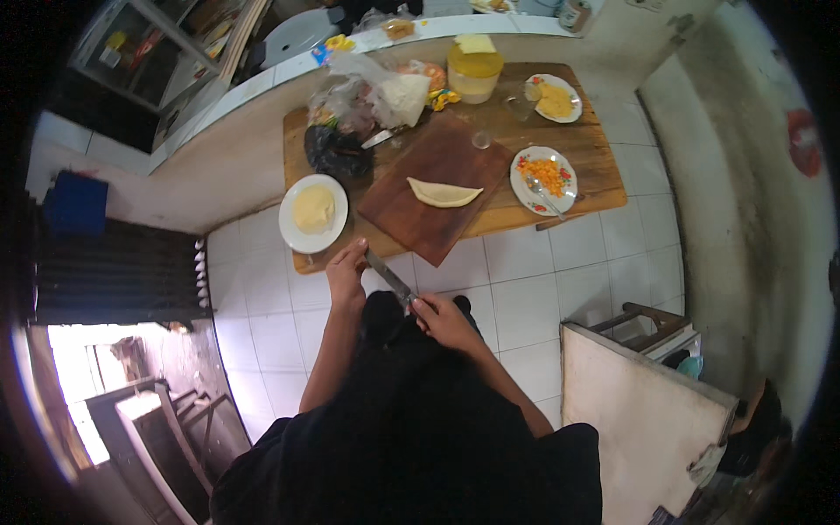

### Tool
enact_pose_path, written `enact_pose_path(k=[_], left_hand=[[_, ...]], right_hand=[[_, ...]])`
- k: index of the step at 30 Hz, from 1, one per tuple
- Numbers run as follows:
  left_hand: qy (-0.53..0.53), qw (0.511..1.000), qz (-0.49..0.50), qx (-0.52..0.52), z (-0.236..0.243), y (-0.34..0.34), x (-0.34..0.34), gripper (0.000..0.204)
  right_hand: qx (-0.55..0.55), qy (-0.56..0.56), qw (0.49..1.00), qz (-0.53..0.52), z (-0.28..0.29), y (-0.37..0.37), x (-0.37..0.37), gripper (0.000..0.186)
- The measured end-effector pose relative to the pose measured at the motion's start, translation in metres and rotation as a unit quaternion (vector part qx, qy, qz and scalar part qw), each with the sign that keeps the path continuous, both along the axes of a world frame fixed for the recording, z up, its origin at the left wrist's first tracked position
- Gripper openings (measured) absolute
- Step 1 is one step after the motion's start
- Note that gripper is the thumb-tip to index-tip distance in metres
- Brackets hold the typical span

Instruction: The person seals a folded piece of dough by pressing the edges together with their fingers and then uses a knife to trim the excess dough from the curved edge.

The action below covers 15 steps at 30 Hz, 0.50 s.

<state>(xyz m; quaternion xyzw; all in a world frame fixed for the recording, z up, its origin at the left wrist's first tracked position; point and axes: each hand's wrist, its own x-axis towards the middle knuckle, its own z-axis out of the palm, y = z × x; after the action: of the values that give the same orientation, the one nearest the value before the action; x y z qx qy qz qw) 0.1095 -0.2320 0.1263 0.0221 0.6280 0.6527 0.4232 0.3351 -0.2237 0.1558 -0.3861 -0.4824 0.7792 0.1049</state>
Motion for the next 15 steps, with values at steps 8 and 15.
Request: enact_pose_path(k=[8, 15], left_hand=[[0.045, 0.983, -0.18, 0.01, -0.021, 0.059, -0.035, 0.023], [0.013, 0.962, -0.262, -0.072, -0.07, 0.053, -0.088, 0.034]], right_hand=[[0.02, -0.018, 0.988, -0.151, -0.012, -0.016, -0.041, 0.035], [0.036, -0.061, 0.972, -0.225, -0.04, -0.057, -0.101, 0.035]])
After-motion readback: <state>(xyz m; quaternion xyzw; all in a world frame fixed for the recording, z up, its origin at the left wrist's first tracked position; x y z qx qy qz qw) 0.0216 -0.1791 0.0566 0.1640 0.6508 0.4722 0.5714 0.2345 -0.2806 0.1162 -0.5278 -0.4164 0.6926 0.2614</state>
